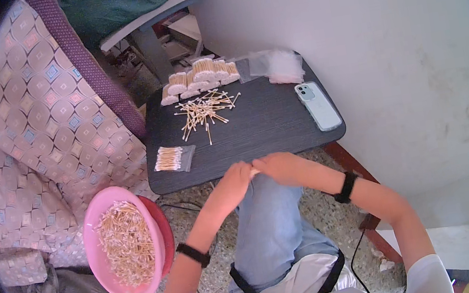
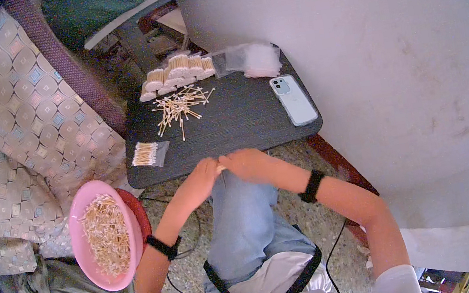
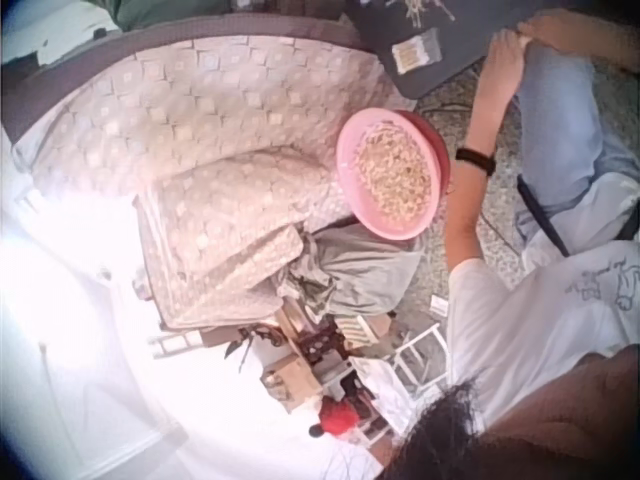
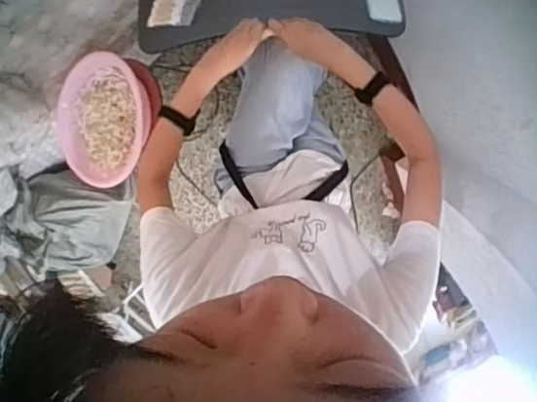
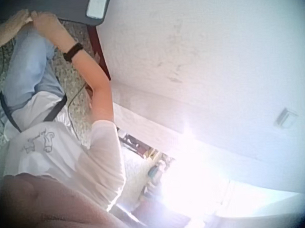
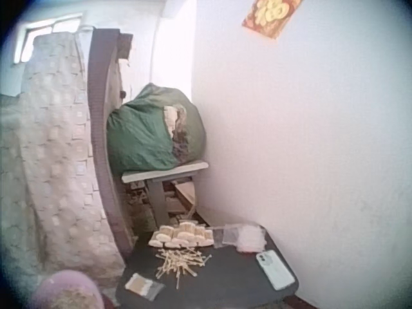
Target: The person gathers cotton swabs from a table, aligns them into a row by hand, and places the bundle into a plastic bag. They then repeat the process, gathering and aligning more swabs to place into a second plastic bag.
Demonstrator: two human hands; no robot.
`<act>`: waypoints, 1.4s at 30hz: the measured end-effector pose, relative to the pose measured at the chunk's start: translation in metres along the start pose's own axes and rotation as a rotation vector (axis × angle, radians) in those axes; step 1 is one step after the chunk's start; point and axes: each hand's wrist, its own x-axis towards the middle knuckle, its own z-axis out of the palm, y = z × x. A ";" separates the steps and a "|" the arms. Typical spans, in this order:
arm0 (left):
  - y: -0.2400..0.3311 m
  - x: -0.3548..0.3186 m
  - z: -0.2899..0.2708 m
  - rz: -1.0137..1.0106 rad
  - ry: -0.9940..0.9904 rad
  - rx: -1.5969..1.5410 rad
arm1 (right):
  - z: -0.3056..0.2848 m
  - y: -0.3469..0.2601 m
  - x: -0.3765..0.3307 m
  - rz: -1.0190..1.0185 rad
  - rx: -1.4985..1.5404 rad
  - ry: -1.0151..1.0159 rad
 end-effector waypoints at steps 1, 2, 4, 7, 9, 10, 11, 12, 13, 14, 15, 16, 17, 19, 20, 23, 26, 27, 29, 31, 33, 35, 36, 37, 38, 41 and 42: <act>0.012 -0.009 -0.005 -0.030 0.001 -0.108 | -0.007 -0.009 -0.009 -0.041 0.124 -0.014; 0.021 -0.015 -0.010 -0.058 0.006 -0.213 | -0.015 -0.017 -0.016 -0.038 0.124 -0.013; 0.042 -0.018 -0.018 -0.100 0.106 -0.380 | -0.025 -0.032 -0.027 0.122 0.365 -0.176; 0.060 -0.021 -0.012 -0.218 0.279 -0.654 | -0.023 -0.052 -0.030 0.210 0.510 -0.292; 0.070 -0.021 -0.006 -0.283 0.349 -0.767 | -0.015 -0.059 -0.033 0.168 0.578 -0.196; 0.074 -0.020 -0.005 -0.345 0.392 -0.687 | -0.012 -0.060 -0.033 0.120 0.640 -0.099; 0.077 -0.019 -0.004 -0.405 0.435 -0.606 | -0.010 -0.061 -0.034 0.116 0.643 -0.098; 0.081 -0.020 0.000 -0.407 0.435 -0.601 | -0.010 -0.061 -0.036 0.121 0.669 -0.096; 0.084 -0.022 0.005 -0.404 0.432 -0.517 | -0.009 -0.062 -0.039 0.128 0.694 -0.095; 0.087 -0.025 0.009 -0.401 0.428 -0.432 | -0.007 -0.063 -0.043 0.125 0.694 -0.093; 0.089 -0.029 0.011 -0.401 0.430 -0.428 | -0.004 -0.065 -0.048 0.143 0.694 -0.124; 0.090 -0.034 0.013 -0.391 0.379 -0.411 | 0.000 -0.067 -0.052 0.163 0.696 -0.155; 0.091 -0.037 0.014 -0.381 0.328 -0.392 | 0.002 -0.069 -0.056 0.162 0.696 -0.153; 0.087 -0.045 0.010 -0.296 0.270 -0.213 | 0.006 -0.073 -0.063 0.172 0.798 -0.250; 0.085 -0.050 0.007 -0.210 0.212 -0.037 | 0.010 -0.078 -0.066 0.172 0.799 -0.249; 0.077 -0.062 0.011 -0.192 0.238 0.035 | 0.029 -0.085 -0.072 0.156 1.164 -0.166; 0.069 -0.070 0.020 -0.124 0.242 0.063 | 0.038 -0.087 -0.074 0.303 1.717 -0.379; 0.066 -0.074 0.024 -0.134 0.259 0.060 | 0.037 -0.092 -0.075 0.424 1.822 -0.388; 0.065 -0.077 0.031 -0.011 0.281 0.110 | 0.034 -0.093 -0.077 0.563 1.901 -0.407; 0.069 -0.080 0.035 -0.017 0.330 0.076 | 0.036 -0.086 -0.079 0.417 1.799 -0.496; 0.071 -0.081 0.041 -0.019 0.375 0.044 | 0.038 -0.084 -0.085 0.459 1.601 -0.513; 0.070 -0.082 0.041 0.000 0.309 -0.006 | 0.039 -0.087 -0.085 0.483 1.411 -0.521; 0.067 -0.080 0.040 -0.005 0.320 -0.005 | 0.039 -0.089 -0.084 0.388 1.271 -0.333; 0.066 -0.074 0.029 -0.007 0.283 -0.075 | 0.038 -0.092 -0.083 0.294 1.125 -0.150; 0.061 -0.067 0.022 -0.016 0.246 -0.142 | 0.033 -0.092 -0.079 0.286 1.120 -0.163; 0.022 -0.047 0.005 -0.230 0.471 -0.140 | 0.012 -0.087 -0.070 0.393 0.762 -0.017; 0.008 -0.036 0.001 -0.347 0.631 -0.140 | 0.006 -0.084 -0.070 0.482 0.697 -0.005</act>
